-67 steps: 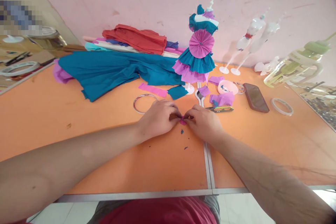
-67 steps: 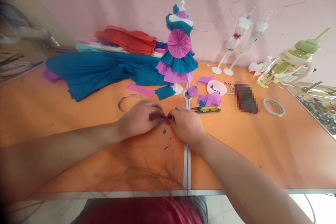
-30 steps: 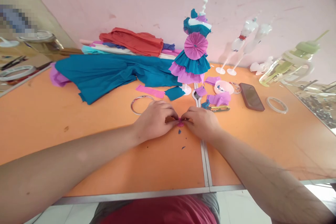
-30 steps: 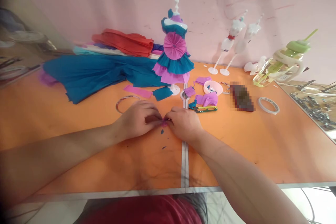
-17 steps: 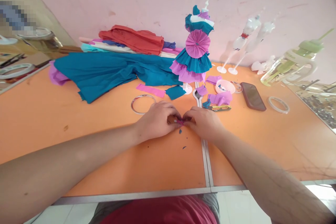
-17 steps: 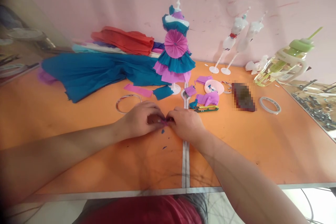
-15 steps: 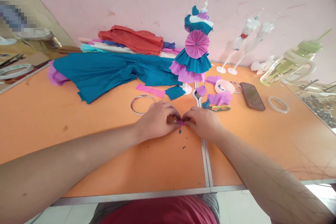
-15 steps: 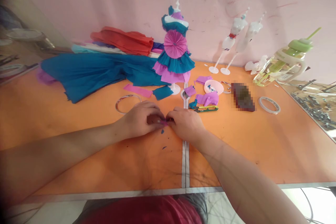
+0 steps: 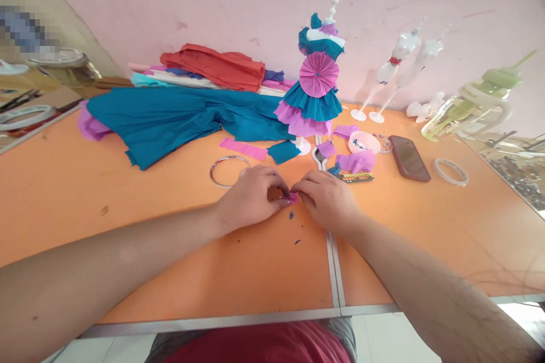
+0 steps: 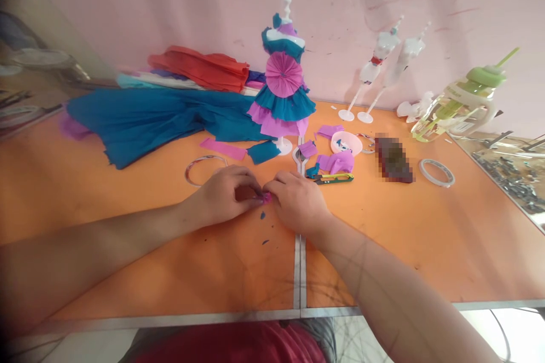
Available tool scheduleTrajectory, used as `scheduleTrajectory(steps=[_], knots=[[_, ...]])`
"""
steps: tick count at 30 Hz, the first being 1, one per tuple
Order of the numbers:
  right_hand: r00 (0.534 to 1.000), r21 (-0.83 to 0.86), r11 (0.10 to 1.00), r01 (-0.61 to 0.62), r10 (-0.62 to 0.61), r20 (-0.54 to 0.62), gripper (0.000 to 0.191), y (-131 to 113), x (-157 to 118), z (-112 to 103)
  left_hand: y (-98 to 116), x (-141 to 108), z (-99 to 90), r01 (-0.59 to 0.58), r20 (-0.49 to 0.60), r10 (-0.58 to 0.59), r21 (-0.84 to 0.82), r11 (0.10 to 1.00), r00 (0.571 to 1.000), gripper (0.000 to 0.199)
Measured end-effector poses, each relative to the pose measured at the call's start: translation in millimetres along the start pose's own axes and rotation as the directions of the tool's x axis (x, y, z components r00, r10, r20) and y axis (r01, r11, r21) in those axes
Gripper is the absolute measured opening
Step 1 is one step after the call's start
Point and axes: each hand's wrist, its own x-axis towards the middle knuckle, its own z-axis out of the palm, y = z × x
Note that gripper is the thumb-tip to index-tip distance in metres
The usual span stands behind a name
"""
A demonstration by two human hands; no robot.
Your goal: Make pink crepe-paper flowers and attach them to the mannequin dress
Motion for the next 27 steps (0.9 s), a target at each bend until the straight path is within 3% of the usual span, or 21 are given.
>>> scheduleTrajectory(steps=[16,19,24,27], knots=[[0.995,-0.085,0.994,0.072,-0.066,0.074,0.037,1.5,0.3,-0.6,-8.2,3.2,1.8,-0.020,-0.002,0.020,-0.005,1.000,1.000,0.018],[0.996,-0.081,0.995,0.054,-0.048,0.078,0.028,3.3,2.0,1.1,-11.0,5.3,0.8,-0.018,-0.002,0.018,0.003,1.000,1.000,0.014],[0.999,0.018,1.000,-0.003,0.002,0.047,0.026,11.6,5.9,3.5,-8.6,5.9,-7.6,-0.011,-0.032,0.009,-0.076,0.997,0.999,0.014],[0.988,0.206,0.967,-0.148,0.136,0.070,0.021,14.5,8.1,0.1,-4.8,3.7,-13.9,-0.046,-0.039,0.039,-0.189,0.981,0.998,0.026]])
